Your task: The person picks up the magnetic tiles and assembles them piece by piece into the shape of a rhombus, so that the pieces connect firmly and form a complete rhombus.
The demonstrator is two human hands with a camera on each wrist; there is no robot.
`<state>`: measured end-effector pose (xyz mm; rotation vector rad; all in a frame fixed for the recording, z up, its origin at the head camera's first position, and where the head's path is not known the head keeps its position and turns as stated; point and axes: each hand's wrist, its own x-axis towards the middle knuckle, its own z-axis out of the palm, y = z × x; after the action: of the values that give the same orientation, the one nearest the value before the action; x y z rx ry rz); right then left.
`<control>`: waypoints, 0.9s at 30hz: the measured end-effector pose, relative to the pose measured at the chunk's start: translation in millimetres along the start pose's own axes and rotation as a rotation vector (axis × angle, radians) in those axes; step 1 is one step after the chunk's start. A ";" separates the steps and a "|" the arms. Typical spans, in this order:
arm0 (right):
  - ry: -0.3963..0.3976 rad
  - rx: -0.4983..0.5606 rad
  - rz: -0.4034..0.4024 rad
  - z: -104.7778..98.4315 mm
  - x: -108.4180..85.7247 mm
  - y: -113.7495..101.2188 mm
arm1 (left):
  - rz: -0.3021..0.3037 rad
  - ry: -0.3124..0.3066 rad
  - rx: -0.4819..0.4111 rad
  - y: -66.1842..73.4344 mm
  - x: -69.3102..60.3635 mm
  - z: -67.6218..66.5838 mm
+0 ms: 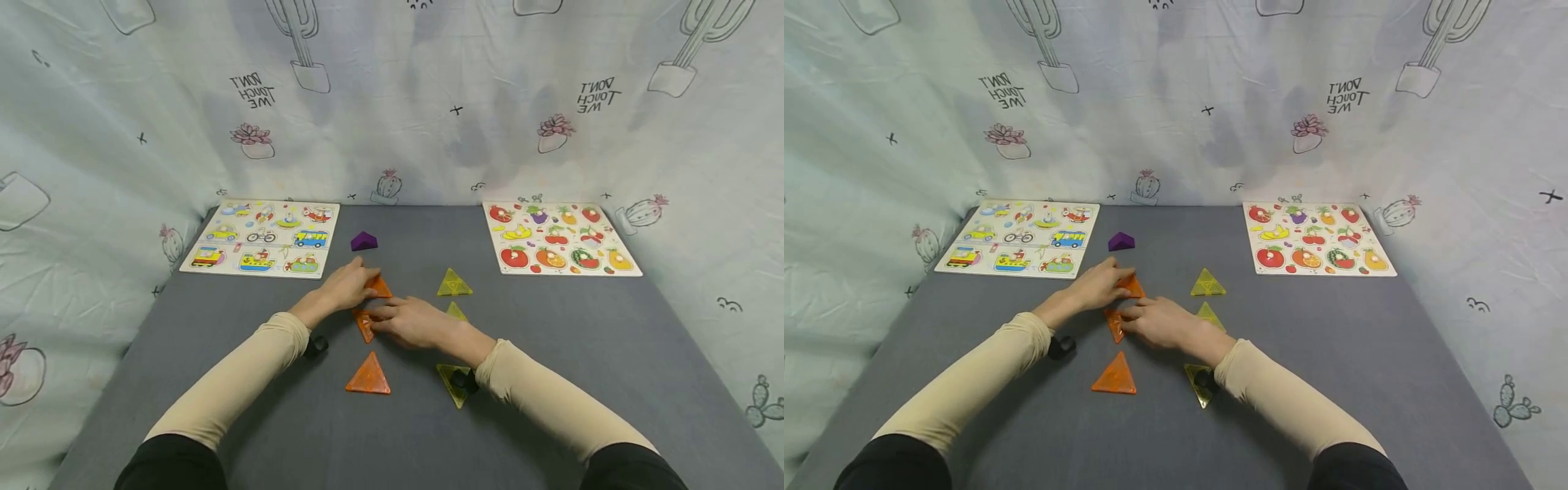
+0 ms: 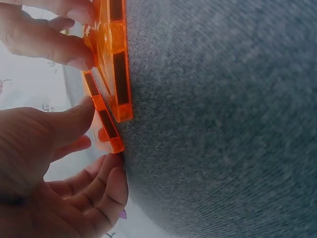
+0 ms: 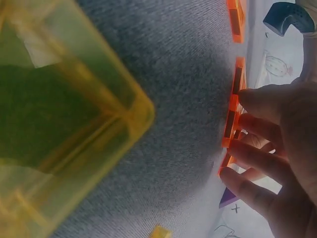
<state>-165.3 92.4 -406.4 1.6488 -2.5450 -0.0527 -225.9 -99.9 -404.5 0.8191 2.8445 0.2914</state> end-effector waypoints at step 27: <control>0.087 -0.205 -0.045 6.8 13.0 -8.4 | -0.033 0.095 -0.119 -4.0 -1.1 7.8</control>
<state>-163.7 77.0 -413.0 1.5939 -2.3508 -0.2324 -225.3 -102.7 -412.8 0.7536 2.8909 0.5021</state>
